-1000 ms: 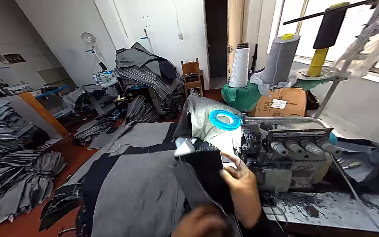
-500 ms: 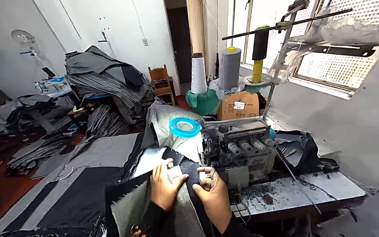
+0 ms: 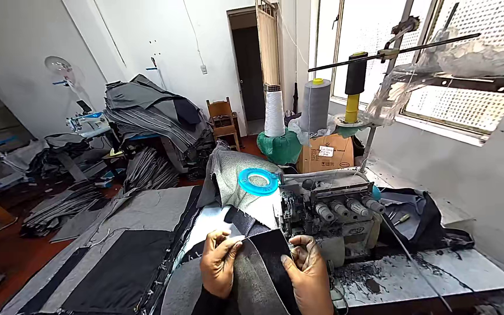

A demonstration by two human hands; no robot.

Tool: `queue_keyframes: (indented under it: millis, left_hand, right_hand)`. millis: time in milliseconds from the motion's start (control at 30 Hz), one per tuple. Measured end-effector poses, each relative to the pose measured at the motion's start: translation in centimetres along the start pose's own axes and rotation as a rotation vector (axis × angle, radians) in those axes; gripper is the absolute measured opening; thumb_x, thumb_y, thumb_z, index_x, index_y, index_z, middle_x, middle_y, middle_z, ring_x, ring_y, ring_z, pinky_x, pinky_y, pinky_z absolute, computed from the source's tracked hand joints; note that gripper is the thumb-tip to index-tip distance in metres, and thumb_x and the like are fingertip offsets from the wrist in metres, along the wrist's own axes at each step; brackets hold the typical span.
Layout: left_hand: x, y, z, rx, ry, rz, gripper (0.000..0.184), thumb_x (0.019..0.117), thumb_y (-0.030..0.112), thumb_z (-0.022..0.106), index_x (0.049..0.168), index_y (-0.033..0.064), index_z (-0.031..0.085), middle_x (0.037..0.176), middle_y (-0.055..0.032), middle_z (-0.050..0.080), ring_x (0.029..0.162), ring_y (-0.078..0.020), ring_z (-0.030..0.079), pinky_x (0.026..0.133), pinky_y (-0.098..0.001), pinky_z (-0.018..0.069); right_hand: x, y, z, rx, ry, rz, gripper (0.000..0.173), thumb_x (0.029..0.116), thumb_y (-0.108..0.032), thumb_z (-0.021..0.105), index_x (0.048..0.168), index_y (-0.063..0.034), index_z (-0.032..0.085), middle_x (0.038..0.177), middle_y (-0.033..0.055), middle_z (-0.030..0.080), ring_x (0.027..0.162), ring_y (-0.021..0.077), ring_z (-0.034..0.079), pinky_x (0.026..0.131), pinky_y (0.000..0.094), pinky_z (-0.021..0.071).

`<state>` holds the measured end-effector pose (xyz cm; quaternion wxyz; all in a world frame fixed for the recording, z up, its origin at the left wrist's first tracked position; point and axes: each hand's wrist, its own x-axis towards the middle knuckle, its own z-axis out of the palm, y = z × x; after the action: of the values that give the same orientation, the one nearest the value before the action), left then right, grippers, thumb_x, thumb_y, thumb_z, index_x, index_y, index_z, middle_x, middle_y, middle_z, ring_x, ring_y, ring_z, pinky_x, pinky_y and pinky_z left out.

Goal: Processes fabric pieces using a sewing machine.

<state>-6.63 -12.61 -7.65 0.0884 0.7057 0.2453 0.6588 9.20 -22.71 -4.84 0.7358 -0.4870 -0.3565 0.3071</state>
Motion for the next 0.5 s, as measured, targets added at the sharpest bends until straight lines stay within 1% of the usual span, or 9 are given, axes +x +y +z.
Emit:
queue_keyframes:
  millis: [100,133,167,233,300,367,400,433,500]
  left_hand:
    - [-0.3,0.4,0.5,0.231,0.105,0.149,0.017,0.0963,0.04,0.07,0.101,0.0258,0.077,0.105,0.0038,0.062,0.109,-0.0047,0.055,0.1,-0.0199,0.0418]
    - [-0.7,0.3,0.9,0.269,0.106,0.166,0.024,0.0956,0.044,0.07,0.106,0.0238,0.076,0.104,0.0031,0.062,0.109,-0.0066,0.057,0.1,-0.0216,0.0433]
    - [-1.2,0.0,1.3,0.293,0.089,0.159,0.03,0.0954,0.046,0.069,0.106,0.0184,0.073,0.098,0.0016,0.065,0.101,-0.0081,0.06,0.096,-0.0232,0.0478]
    - [-1.8,-0.4,1.8,0.357,0.02,0.074,0.041,0.0954,0.046,0.064,0.094,0.0066,0.074,0.084,-0.0042,0.072,0.084,-0.0158,0.068,0.083,-0.0313,0.0558]
    - [-1.5,0.0,1.4,0.44,-0.128,-0.069,0.051,0.0952,0.051,0.056,0.089,0.0055,0.077,0.087,-0.0079,0.074,0.086,-0.0249,0.071,0.083,-0.0428,0.0565]
    - [-1.3,0.6,0.8,0.497,-0.217,-0.117,0.061,0.0947,0.059,0.051,0.088,0.0034,0.075,0.085,-0.011,0.073,0.083,-0.0301,0.071,0.079,-0.0493,0.0564]
    - [-1.2,1.0,0.6,0.506,-0.225,-0.089,0.062,0.094,0.059,0.052,0.085,0.0014,0.074,0.079,-0.012,0.072,0.076,-0.0298,0.071,0.073,-0.0489,0.0575]
    - [-1.2,1.3,0.3,0.486,-0.214,-0.024,0.061,0.0944,0.058,0.054,0.079,0.0024,0.073,0.071,-0.0097,0.07,0.068,-0.025,0.07,0.066,-0.0437,0.0581]
    - [-0.3,2.2,-0.1,0.314,-0.201,0.129,0.05,0.099,0.05,0.058,0.075,0.0076,0.072,0.066,-0.0034,0.068,0.065,-0.0115,0.067,0.065,-0.0279,0.0577]
  right_hand:
    - [0.2,-0.4,-0.1,-0.034,0.004,0.017,0.046,0.0819,0.009,0.066,0.125,0.0024,0.054,0.072,-0.0016,0.066,0.06,0.0032,0.062,0.06,0.0199,0.0538]
    - [0.4,-0.4,-0.1,-0.049,0.009,0.028,0.048,0.0824,0.008,0.068,0.129,0.0035,0.054,0.071,-0.0008,0.066,0.059,0.004,0.061,0.06,0.0203,0.0536]
    - [0.5,-0.3,-0.2,-0.064,0.013,0.045,0.049,0.0831,0.007,0.068,0.131,0.0042,0.056,0.072,0.0004,0.065,0.059,0.0052,0.062,0.061,0.0209,0.0542]
    - [0.8,0.0,-0.5,-0.081,0.015,0.079,0.048,0.084,0.006,0.069,0.131,0.0049,0.058,0.074,0.0023,0.067,0.062,0.0061,0.063,0.064,0.0221,0.0551]
    - [0.8,-0.1,-0.5,-0.091,0.017,0.09,0.044,0.0845,0.006,0.069,0.127,0.005,0.061,0.077,0.0036,0.069,0.064,0.0066,0.065,0.066,0.023,0.0566]
    - [0.7,-0.3,-0.5,-0.102,0.015,0.091,0.04,0.085,0.006,0.069,0.124,0.0053,0.063,0.079,0.0038,0.07,0.067,0.006,0.066,0.068,0.0225,0.0572]
    - [0.5,-0.3,-0.5,-0.111,0.01,0.086,0.038,0.0852,0.006,0.069,0.123,0.0052,0.063,0.079,0.0034,0.07,0.067,0.0054,0.067,0.068,0.0219,0.0572]
    - [0.4,-0.4,-0.6,-0.123,0.005,0.076,0.035,0.0854,0.005,0.069,0.12,0.0049,0.065,0.078,0.0028,0.071,0.067,0.0045,0.067,0.068,0.0213,0.0571]
    - [0.0,-1.0,-0.7,-0.141,-0.022,0.052,0.03,0.0866,0.003,0.069,0.117,0.0044,0.066,0.081,0.0032,0.072,0.07,0.0037,0.067,0.071,0.0214,0.0574]
